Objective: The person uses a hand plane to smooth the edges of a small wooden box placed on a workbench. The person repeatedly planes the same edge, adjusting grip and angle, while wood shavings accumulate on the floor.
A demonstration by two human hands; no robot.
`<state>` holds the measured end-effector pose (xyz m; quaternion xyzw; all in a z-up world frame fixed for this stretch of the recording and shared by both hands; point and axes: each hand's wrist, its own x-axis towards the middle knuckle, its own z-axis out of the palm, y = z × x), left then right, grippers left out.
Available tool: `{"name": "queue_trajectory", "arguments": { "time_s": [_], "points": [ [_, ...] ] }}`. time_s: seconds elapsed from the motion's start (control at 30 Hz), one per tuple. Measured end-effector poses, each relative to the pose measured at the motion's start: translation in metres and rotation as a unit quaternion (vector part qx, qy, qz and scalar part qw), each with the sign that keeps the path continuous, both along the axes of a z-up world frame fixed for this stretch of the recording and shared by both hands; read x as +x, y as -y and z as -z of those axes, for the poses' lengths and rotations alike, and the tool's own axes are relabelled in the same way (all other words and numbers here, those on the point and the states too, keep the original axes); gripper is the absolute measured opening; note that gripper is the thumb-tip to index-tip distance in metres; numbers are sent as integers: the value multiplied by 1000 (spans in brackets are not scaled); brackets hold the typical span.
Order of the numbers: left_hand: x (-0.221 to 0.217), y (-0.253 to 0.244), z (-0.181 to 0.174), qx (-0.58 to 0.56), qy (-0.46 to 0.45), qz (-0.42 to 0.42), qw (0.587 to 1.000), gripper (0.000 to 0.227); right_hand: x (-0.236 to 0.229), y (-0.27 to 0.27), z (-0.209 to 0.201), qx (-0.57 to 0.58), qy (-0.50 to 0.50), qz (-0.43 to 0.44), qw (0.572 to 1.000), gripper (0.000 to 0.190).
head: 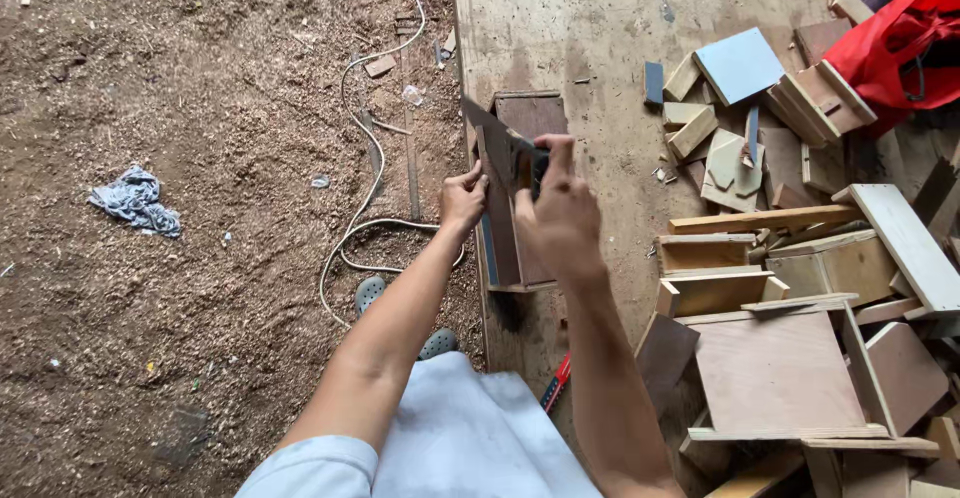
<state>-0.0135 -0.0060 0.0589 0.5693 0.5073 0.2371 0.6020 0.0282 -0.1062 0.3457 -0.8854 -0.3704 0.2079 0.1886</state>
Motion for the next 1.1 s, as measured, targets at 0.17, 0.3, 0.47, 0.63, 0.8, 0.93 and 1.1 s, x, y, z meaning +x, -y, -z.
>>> {"name": "queue_trajectory", "arguments": {
  "time_s": [0.17, 0.3, 0.47, 0.63, 0.8, 0.93, 1.1],
  "points": [
    [-1, 8, 7, -40, -4, 6, 999, 33, -17, 69, -79, 18, 40, -17, 999, 51],
    [4, -1, 13, -35, -7, 3, 999, 29, -22, 67, -81, 20, 25, -10, 999, 48],
    [5, 3, 26, 1, 90, -7, 996, 33, -1, -5, 19, -15, 55, -4, 998, 58],
    [-1, 15, 28, -52, -17, 1, 998, 32, 2, 5, -2, -61, 18, -2, 998, 54],
    [1, 2, 15, -36, 58, -19, 997, 32, -24, 66, -99, -13, -23, 9, 1000, 46],
    [-1, 2, 13, -60, 58, -2, 996, 32, -15, 42, -70, -82, -35, 19, 996, 52],
    [1, -5, 11, -57, 93, -14, 994, 33, 9, -30, 3, -62, 8, 10, 998, 55]
  ]
}}
